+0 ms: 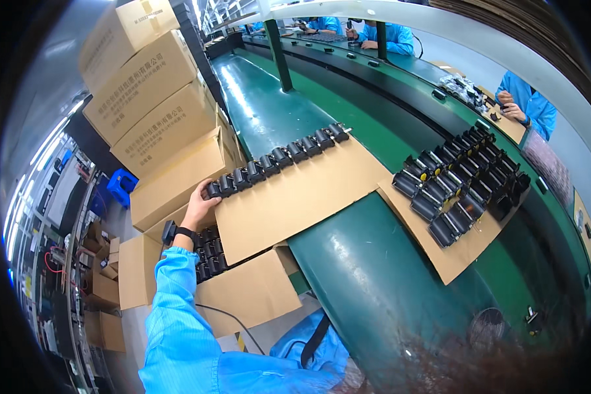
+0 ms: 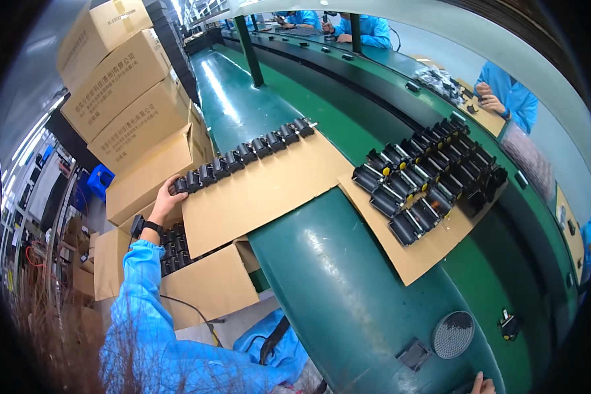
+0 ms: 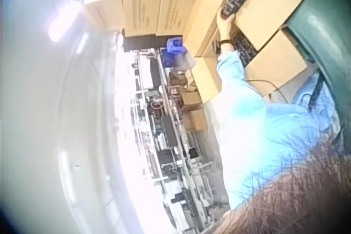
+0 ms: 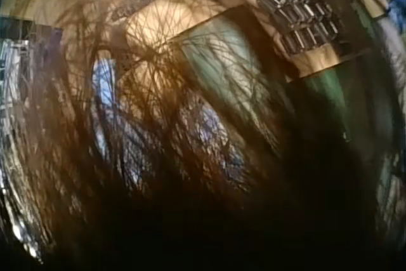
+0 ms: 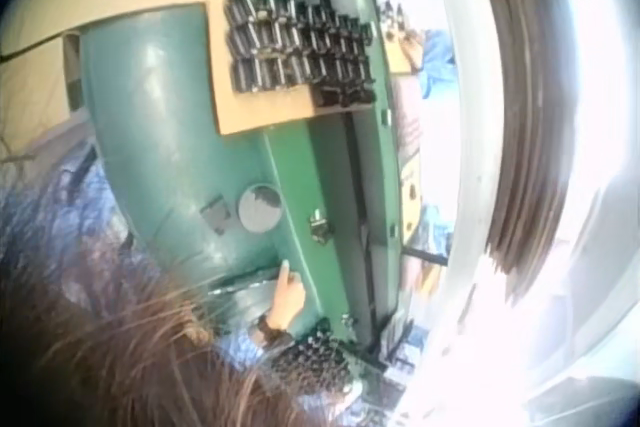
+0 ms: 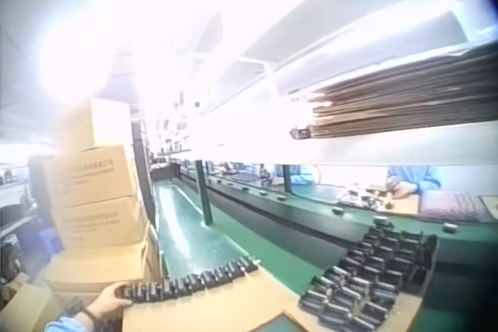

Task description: The person assembles electronic components at a workstation. They pick up components from the assembly line, use an electric screwdriver to secure parts, and place the finished units into a cardboard box.

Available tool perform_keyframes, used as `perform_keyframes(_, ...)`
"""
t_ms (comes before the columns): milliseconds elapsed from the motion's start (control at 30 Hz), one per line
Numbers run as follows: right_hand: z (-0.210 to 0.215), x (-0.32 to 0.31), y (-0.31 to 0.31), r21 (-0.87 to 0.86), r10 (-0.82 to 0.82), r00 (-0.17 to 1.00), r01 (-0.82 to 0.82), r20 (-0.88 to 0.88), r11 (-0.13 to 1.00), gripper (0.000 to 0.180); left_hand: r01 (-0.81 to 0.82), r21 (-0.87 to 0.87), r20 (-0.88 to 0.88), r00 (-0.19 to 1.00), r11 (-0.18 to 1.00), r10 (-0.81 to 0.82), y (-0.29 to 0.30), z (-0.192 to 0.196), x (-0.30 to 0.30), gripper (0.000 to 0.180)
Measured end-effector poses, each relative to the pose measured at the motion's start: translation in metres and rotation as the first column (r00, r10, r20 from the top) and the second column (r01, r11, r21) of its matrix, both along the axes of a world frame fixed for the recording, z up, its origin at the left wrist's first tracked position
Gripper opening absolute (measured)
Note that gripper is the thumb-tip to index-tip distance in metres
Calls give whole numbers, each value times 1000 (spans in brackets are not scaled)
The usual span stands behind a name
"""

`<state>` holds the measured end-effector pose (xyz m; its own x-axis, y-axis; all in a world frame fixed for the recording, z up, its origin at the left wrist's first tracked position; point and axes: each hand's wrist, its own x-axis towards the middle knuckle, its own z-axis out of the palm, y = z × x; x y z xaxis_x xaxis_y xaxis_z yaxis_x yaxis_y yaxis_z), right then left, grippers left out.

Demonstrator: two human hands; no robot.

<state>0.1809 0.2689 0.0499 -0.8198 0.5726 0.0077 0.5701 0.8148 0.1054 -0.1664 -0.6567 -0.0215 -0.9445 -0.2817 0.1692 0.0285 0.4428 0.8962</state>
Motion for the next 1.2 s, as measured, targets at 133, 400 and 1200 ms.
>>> perform_keyframes(133,8,-9,0,-42,-34,999,33,-31,999,59,0,-6,-23,1000,1000,0,5,-5,4,77)
perform_keyframes(400,-1,-14,-1,-101,62,992,-74,-112,992,57,47,-51,-55,997,998,-50,-8,-18,-7,78)
perform_keyframes(1200,32,-113,-5,-447,207,822,-479,-530,755,96,871,441,121,182,218,-976,538,47,105,55)
